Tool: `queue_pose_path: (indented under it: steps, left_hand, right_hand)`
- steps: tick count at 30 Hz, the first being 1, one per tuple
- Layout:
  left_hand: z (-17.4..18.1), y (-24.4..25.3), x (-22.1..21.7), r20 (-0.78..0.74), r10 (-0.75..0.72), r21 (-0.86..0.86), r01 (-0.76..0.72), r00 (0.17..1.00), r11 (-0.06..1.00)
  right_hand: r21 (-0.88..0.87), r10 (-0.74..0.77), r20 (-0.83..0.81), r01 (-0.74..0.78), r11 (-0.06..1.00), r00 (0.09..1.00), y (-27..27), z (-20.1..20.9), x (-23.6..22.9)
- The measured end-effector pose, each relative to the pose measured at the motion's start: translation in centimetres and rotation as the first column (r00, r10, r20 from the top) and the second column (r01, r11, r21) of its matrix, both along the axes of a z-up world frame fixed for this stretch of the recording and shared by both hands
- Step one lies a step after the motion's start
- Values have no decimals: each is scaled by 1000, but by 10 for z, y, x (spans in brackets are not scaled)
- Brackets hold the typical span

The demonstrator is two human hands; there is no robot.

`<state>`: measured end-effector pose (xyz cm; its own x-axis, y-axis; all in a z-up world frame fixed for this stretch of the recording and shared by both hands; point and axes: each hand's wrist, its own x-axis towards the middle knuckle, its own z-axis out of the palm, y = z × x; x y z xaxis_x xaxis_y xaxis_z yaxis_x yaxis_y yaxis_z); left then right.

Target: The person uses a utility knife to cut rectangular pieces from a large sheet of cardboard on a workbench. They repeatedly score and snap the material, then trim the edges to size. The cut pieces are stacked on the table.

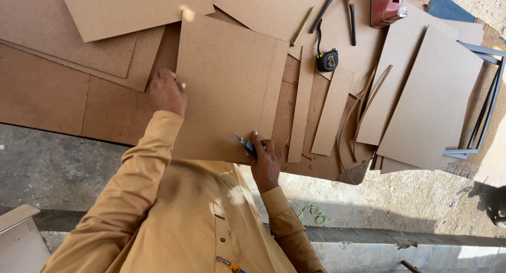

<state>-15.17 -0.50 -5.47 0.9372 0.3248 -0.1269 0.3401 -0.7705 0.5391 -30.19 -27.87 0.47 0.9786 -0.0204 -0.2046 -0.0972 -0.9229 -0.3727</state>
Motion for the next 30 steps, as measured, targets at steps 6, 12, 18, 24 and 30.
queue_pose_path:
  steps: [6, 12, 18, 24, 30]
  left_hand:
    - [-4, 3, -45, -13, -15, 68, 16, 1000, 998]
    - [18, 6, -46, -74, -77, 3, 77, 994, 997]
    - [61, -65, -12, 268, -661, 269, 605, 701, 750]
    - [47, -134, 16, -547, -708, 115, 878, 446, 465]
    - [29, -150, -14, -582, -614, 326, 845, 533, 424]
  right_hand:
    - [13, 57, -20, -57, 998, 998, -28, -2, -6]
    - [20, 97, 15, -97, 995, 995, -28, -5, -5]
    - [22, 114, 21, -115, 993, 993, -32, -7, -10]
    - [45, 182, 133, -190, 981, 974, -51, -25, -16]
    - [681, -363, -84, 319, 659, 928, -149, -47, -18]
